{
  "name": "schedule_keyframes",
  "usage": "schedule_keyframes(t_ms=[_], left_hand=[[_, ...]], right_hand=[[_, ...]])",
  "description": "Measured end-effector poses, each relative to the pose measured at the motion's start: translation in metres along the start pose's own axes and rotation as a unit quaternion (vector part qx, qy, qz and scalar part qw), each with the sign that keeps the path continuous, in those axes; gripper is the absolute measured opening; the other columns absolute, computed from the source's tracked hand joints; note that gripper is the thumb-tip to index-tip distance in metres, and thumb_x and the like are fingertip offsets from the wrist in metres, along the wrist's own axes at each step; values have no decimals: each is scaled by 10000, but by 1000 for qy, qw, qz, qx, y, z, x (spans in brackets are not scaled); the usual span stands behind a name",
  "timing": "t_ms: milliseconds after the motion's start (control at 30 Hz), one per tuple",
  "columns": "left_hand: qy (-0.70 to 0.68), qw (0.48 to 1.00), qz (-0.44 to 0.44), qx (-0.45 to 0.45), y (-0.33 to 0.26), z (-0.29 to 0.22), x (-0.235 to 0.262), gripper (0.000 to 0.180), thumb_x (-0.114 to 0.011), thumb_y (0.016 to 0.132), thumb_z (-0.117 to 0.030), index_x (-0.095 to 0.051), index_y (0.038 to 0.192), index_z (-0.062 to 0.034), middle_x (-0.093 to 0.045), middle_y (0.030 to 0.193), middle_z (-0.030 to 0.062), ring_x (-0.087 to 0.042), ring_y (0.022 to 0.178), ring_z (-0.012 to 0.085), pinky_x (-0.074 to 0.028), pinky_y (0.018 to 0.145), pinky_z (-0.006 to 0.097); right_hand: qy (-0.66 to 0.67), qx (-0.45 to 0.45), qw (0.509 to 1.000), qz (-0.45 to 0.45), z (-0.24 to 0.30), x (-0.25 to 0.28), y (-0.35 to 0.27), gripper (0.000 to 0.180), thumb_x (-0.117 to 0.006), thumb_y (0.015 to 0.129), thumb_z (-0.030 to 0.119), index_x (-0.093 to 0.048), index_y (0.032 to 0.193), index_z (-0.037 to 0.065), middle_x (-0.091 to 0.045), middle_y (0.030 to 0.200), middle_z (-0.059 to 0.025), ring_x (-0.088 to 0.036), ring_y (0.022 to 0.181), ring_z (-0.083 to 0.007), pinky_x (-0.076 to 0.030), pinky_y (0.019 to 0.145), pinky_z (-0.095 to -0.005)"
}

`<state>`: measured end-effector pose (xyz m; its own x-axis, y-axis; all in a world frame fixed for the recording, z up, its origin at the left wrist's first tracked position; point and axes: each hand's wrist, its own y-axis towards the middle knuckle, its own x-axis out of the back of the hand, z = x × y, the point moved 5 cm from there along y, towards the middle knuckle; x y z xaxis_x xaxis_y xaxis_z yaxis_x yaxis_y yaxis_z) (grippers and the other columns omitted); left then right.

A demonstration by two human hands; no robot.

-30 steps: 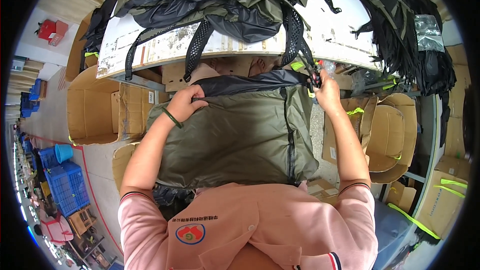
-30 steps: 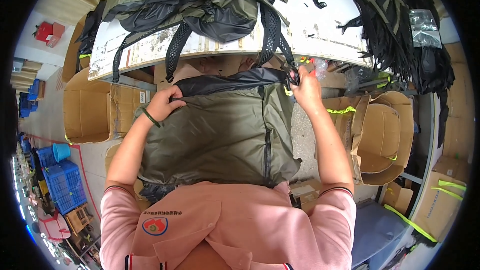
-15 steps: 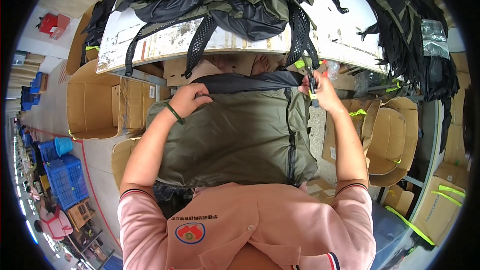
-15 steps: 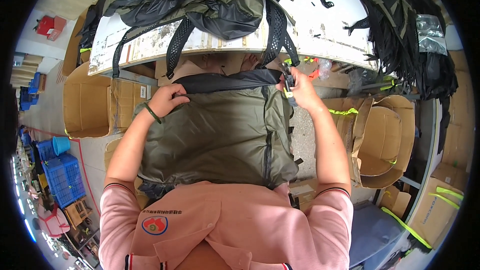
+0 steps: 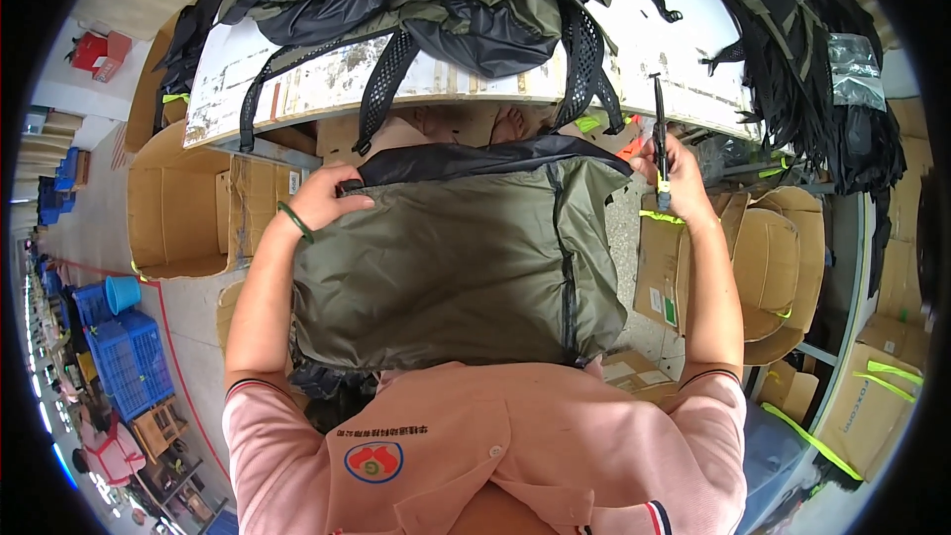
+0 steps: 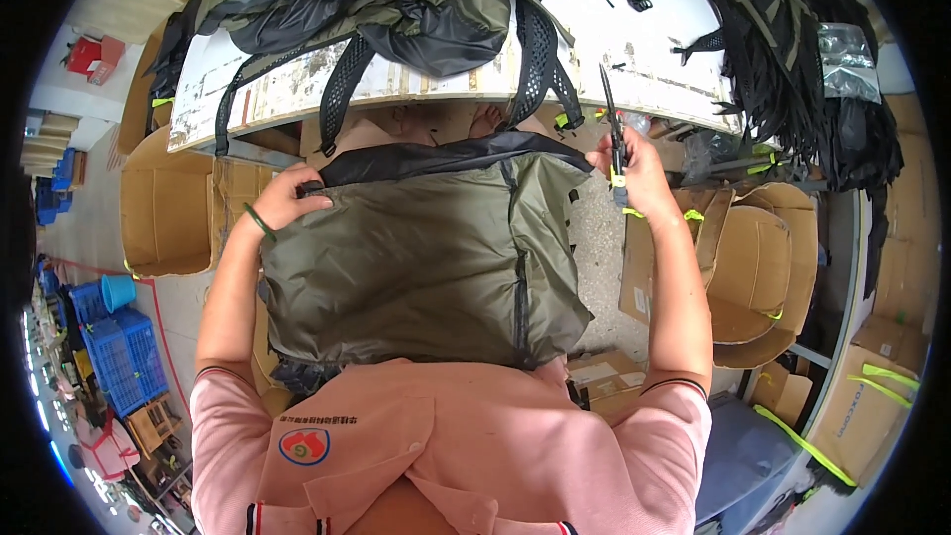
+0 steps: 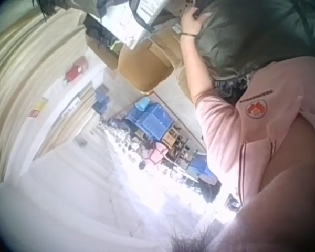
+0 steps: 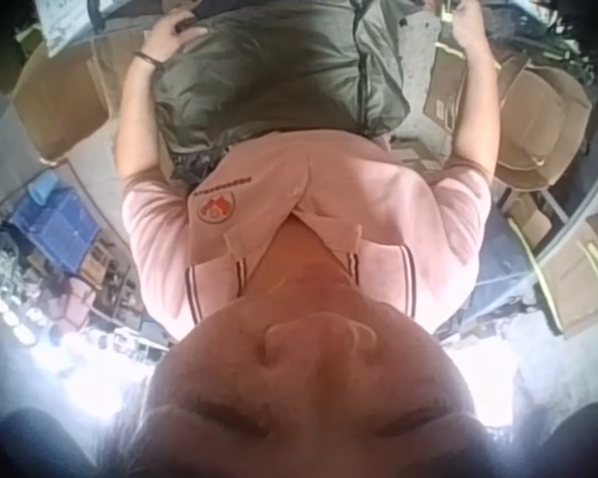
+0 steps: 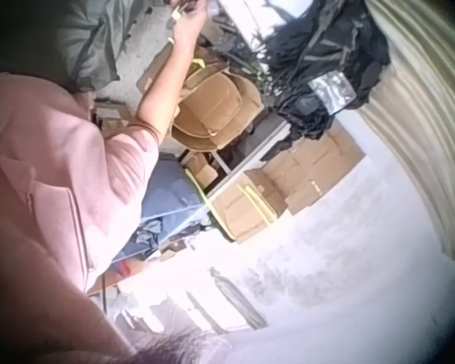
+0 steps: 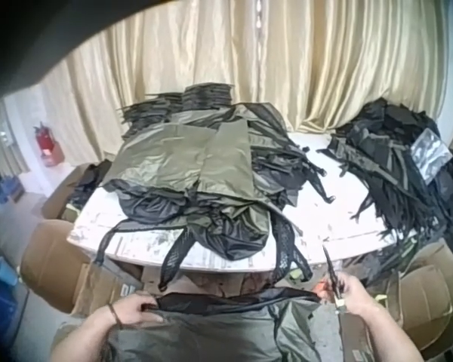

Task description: Trimming excess material or loose threads from backpack components using scissors.

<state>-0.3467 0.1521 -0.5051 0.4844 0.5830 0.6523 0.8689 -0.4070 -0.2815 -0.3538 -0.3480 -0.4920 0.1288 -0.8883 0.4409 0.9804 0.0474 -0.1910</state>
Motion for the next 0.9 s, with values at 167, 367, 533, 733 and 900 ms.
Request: schedule_keyframes(t_ms=[167,367,533,733,900], left_hand=[[-43,999,-1,32,-21,20,9,373,-830,695,-190,-568,919,-48,-522,816,0,-482,770,154,-426,729,277],[-90,995,-13,36,-32,32,-7,369,-836,681,-141,-553,900,-51,-531,821,6,-488,795,122,-424,739,264],[-134,989,-20,61,-33,46,-18,313,-822,704,-128,-553,843,-47,-551,793,-7,-486,761,90,-424,703,256],[-177,981,6,75,-24,45,-22,292,-797,733,-78,-526,840,-77,-479,746,-76,-435,727,38,-384,652,204],[-123,992,-37,20,-28,31,-15,315,-813,706,-150,-576,892,-57,-578,831,12,-533,813,139,-438,763,281]], right_hand=[[78,112,991,-4,33,-48,2,248,-659,791,-70,-538,985,26,-661,944,-45,-626,876,-131,-530,751,-294],[-101,36,992,71,17,-79,10,311,-765,727,8,-530,930,19,-566,848,9,-491,773,-105,-442,721,-257],[-30,2,994,101,29,-43,0,276,-778,762,97,-542,898,55,-543,798,27,-494,745,-65,-418,676,-241],[-27,-11,994,109,43,-31,-9,256,-768,773,87,-535,878,65,-535,797,34,-489,747,-64,-410,676,-238],[25,-13,994,109,35,-37,-16,261,-751,767,17,-525,885,70,-552,824,27,-511,782,-72,-433,723,-236]])
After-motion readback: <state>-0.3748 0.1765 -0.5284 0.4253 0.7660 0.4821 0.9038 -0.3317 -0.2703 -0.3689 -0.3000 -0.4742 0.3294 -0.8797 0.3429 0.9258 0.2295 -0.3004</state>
